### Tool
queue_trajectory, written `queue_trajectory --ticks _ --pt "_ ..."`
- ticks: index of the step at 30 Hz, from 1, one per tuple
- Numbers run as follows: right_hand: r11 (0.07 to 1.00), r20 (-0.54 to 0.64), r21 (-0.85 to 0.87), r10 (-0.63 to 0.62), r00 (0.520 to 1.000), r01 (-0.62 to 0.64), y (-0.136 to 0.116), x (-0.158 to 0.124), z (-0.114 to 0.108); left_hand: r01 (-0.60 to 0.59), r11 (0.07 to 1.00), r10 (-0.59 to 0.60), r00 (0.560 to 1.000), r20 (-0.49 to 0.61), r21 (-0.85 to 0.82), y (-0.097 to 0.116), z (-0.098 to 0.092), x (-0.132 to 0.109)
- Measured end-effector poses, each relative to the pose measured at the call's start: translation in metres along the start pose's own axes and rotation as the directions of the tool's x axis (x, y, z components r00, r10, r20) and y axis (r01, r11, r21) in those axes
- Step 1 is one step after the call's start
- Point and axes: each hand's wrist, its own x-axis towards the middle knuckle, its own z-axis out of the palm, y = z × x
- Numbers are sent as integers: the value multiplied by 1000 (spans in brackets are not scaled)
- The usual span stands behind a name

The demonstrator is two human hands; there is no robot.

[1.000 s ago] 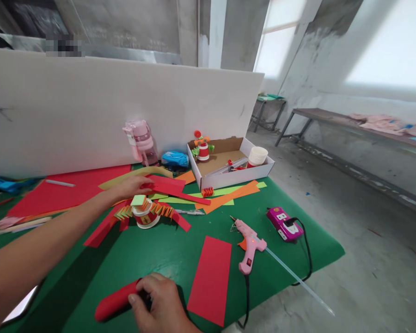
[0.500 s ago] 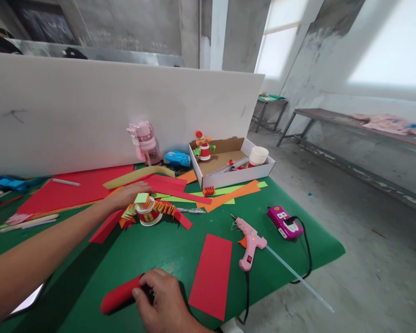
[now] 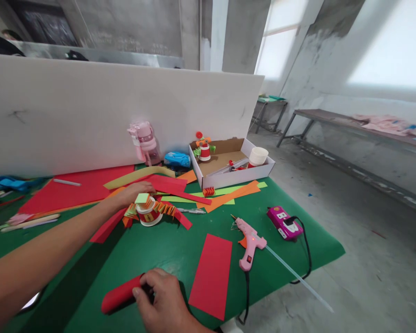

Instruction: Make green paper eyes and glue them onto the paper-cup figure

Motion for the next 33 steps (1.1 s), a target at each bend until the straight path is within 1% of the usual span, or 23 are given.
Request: queue_trajectory --ticks 3,5,8,10,13,16,22,24,26,29,31,33 --pt "1000 -2 2 2 1000 -2 1 -1 0 67 995 -70 997 -39 -74 -1 -2 2" --pt "1000 -2 0 4 1000 -4 1 0 0 117 983 -131 987 -93 -139 -3 -6 3" --pt "1000 1 -5 5 1000 -5 -1 0 0 187 945 -240 953 -182 -268 -7 -15 4" --pt "1000 -2 -7 7 1000 -7 -2 1 0 223 905 -314 925 -215 -363 -8 -22 4" --pt "1000 -7 -2 16 1000 -16 -4 1 0 248 835 -396 891 -223 -491 -6 -33 0" --pt "1000 -1 -2 19 1000 -19 -4 1 -1 245 773 -445 867 -224 -586 0 -40 -7" --pt "1000 -19 4 5 1000 -4 -4 2 -2 239 681 -524 819 -233 -692 16 -48 -25" --pt "1000 -24 18 11 1000 -11 -5 2 -3 234 662 -543 804 -241 -712 26 -51 -37" --pt "998 -11 54 45 999 -45 -7 2 -4 227 651 -557 792 -252 -725 40 -54 -53" --pt "992 -22 96 86 996 -84 -11 4 -5 214 651 -566 777 -277 -728 65 -54 -88" --pt "997 -69 71 47 996 -42 -14 6 -7 214 656 -573 765 -293 -724 85 -50 -116" --pt "1000 -127 24 -14 992 17 -17 11 -8 237 681 -585 746 -320 -693 105 -42 -146"
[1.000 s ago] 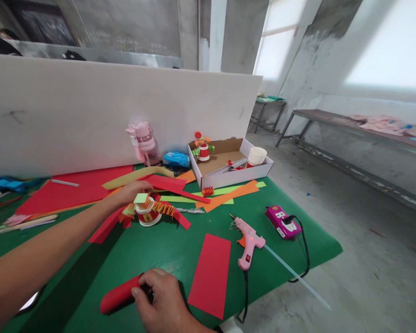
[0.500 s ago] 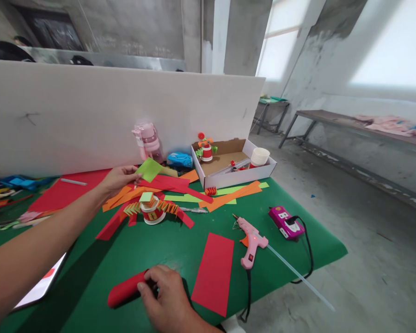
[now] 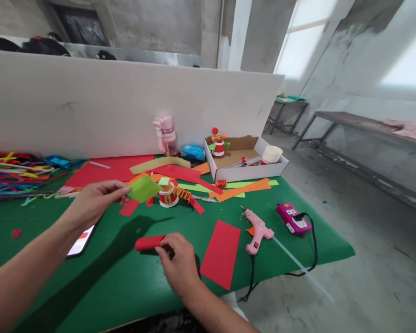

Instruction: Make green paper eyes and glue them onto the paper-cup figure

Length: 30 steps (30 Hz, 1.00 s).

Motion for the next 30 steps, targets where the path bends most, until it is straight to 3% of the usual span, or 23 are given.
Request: queue_trajectory --ticks 3,7,10,14,19,23,30 --pt "1000 -65 -27 -9 998 7 -3 8 -1 -104 965 135 984 -115 242 -4 -3 -51" --pt "966 -30 154 213 977 -206 -3 12 1 -327 832 450 870 -200 448 -16 4 -99" --pt "850 54 340 410 910 -403 -4 10 5 -437 662 635 758 -147 609 -30 14 -119" --pt "743 84 471 498 863 -475 -7 9 9 -530 441 789 613 -32 725 -52 28 -132" --pt "681 106 521 547 831 -514 -12 12 12 -634 295 858 506 94 714 -66 36 -137" --pt "680 93 534 544 834 -503 -16 13 12 -657 225 872 466 153 720 -65 35 -135" --pt "692 55 545 534 844 -473 -19 15 10 -657 207 866 468 177 725 -65 35 -136"
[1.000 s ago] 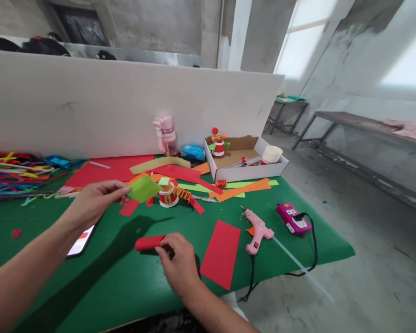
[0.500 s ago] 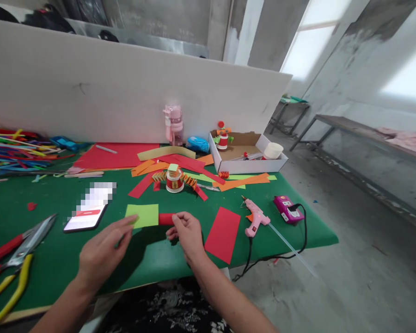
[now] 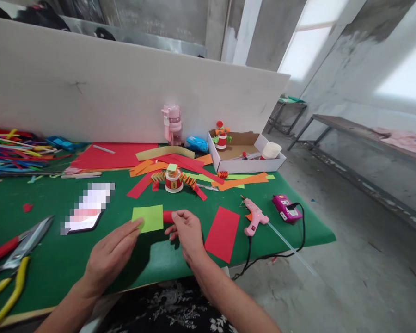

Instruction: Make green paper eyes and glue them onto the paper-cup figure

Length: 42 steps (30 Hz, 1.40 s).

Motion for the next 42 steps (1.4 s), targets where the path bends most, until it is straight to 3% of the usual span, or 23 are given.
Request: queue_trajectory --ticks 3,6,9,14,17,19,21,23,26,30,37,40,42 --pt "999 -8 -48 -25 1000 25 0 4 -2 18 1000 -18 1000 -10 -5 1 1 0" --pt "976 11 -208 -64 998 65 0 10 -6 93 995 -93 996 -7 -19 2 2 -2" --pt "907 48 -405 -102 994 113 0 13 -11 185 982 -185 983 15 -26 5 0 -7" --pt "782 93 -571 -241 966 250 -2 11 -19 236 972 -235 971 47 -19 13 -8 -11" --pt "718 15 -632 -365 931 292 -5 6 -21 249 968 -248 968 36 -30 17 -12 -10" --pt "752 -57 -591 -401 914 292 -6 0 -19 255 966 -255 967 12 -44 20 -14 -8" --pt "853 -46 -455 -309 950 255 -6 -9 -14 268 960 -269 963 -4 -76 24 -14 -4" --pt "959 82 -257 -100 992 118 -5 -19 -8 269 954 -273 962 -7 -133 29 -13 0" --pt "993 265 -50 119 957 -110 -1 -30 -1 224 947 -229 973 5 -229 38 -11 5" --pt "994 205 18 101 973 -107 5 -34 -3 205 922 -199 979 52 -328 44 -12 4" --pt "993 164 37 107 981 -115 9 -31 -11 308 835 -293 950 105 -456 45 -18 1" --pt "995 107 64 75 991 -82 3 -30 -13 473 774 -484 871 88 -422 35 -21 5" --pt "993 107 89 70 992 -80 -2 -30 -13 544 735 -547 828 119 -406 27 -21 9"
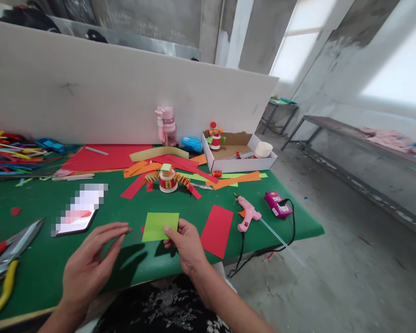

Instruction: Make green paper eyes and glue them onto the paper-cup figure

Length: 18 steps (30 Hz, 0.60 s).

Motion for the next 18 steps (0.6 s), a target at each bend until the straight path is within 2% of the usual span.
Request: queue_trajectory --ticks 4,11,15,18 --pt "1000 23 8 8 1000 -8 -3 -2 3 -49 992 71 978 197 -114 -5 1 9" --pt "998 63 -70 9 998 -4 -1 -3 6 -24 990 44 988 145 -136 -7 6 4" --pt "997 57 -83 3 998 2 -3 -4 5 69 980 -34 981 190 -184 -8 4 6" --pt "984 104 -181 12 994 7 -4 -6 6 217 938 -149 957 250 -270 -6 5 10"
